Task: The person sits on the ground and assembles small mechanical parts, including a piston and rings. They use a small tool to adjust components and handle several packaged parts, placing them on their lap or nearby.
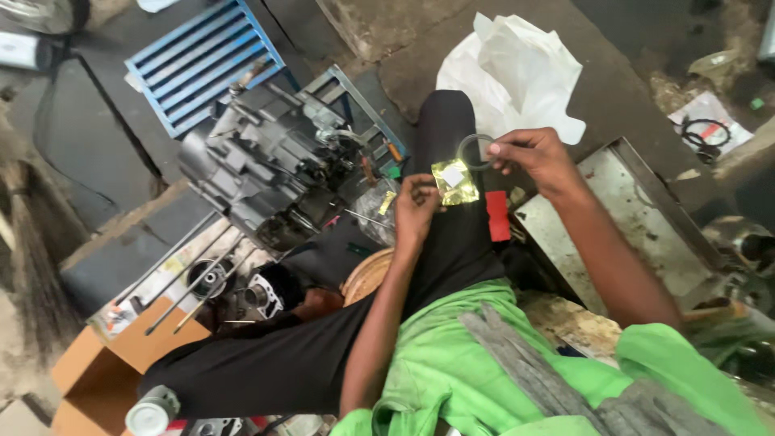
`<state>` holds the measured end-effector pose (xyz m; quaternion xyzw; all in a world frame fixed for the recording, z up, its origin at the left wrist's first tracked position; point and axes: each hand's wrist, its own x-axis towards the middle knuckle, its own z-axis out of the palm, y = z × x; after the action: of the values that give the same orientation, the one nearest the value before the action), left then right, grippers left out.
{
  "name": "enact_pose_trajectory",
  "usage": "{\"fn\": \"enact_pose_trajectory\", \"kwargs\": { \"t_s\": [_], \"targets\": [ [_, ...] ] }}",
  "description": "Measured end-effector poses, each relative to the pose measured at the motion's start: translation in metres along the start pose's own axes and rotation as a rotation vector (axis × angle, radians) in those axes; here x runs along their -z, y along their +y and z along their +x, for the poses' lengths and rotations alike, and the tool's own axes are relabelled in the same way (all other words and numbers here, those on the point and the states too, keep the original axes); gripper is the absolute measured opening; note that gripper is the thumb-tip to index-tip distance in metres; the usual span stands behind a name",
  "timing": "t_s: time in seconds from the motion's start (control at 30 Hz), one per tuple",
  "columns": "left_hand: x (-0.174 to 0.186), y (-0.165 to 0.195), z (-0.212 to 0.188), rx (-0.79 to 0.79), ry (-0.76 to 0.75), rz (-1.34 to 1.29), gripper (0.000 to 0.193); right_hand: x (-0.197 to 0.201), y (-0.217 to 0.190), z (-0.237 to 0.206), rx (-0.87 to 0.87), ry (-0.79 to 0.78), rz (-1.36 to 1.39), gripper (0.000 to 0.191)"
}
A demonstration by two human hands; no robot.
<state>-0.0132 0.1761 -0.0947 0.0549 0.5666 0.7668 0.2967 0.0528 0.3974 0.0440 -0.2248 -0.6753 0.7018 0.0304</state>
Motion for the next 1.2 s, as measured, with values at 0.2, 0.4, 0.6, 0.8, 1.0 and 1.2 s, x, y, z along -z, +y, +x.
{"fn": "enact_pose_trajectory", "kwargs": {
  "t_s": [0.2, 0.4, 0.6, 0.8, 1.0, 1.2],
  "targets": [
    [0.008, -0.042, 0.015, -0.004, -0.013, 0.044, 0.027, -0.028, 0.036, -0.019, 0.548, 0.256, -0.741, 0.011],
    [0.013, -0.034, 0.003, 0.009, -0.019, 0.075, 0.022, -0.038, 0.049, -0.032, 1.029, 0.073, -1.312, 0.026],
    [0.016, -0.022, -0.002, 0.066, -0.020, 0.127, 0.020, -0.035, 0.053, -0.030, 0.947, -0.088, -1.221, 0.025],
    [0.012, -0.005, -0.008, 0.012, -0.021, 0.226, 0.023, -0.032, 0.045, -0.032, 0.892, -0.154, -1.191, 0.021],
    [0.000, 0.025, -0.013, -0.017, 0.082, 0.448, 0.026, -0.031, 0.060, -0.029, 0.727, 0.093, -1.006, 0.017],
    [-0.009, 0.039, -0.012, -0.025, 0.164, 0.692, 0.025, -0.019, 0.090, -0.013, -0.115, 0.075, -0.285, 0.019]
  ]
}}
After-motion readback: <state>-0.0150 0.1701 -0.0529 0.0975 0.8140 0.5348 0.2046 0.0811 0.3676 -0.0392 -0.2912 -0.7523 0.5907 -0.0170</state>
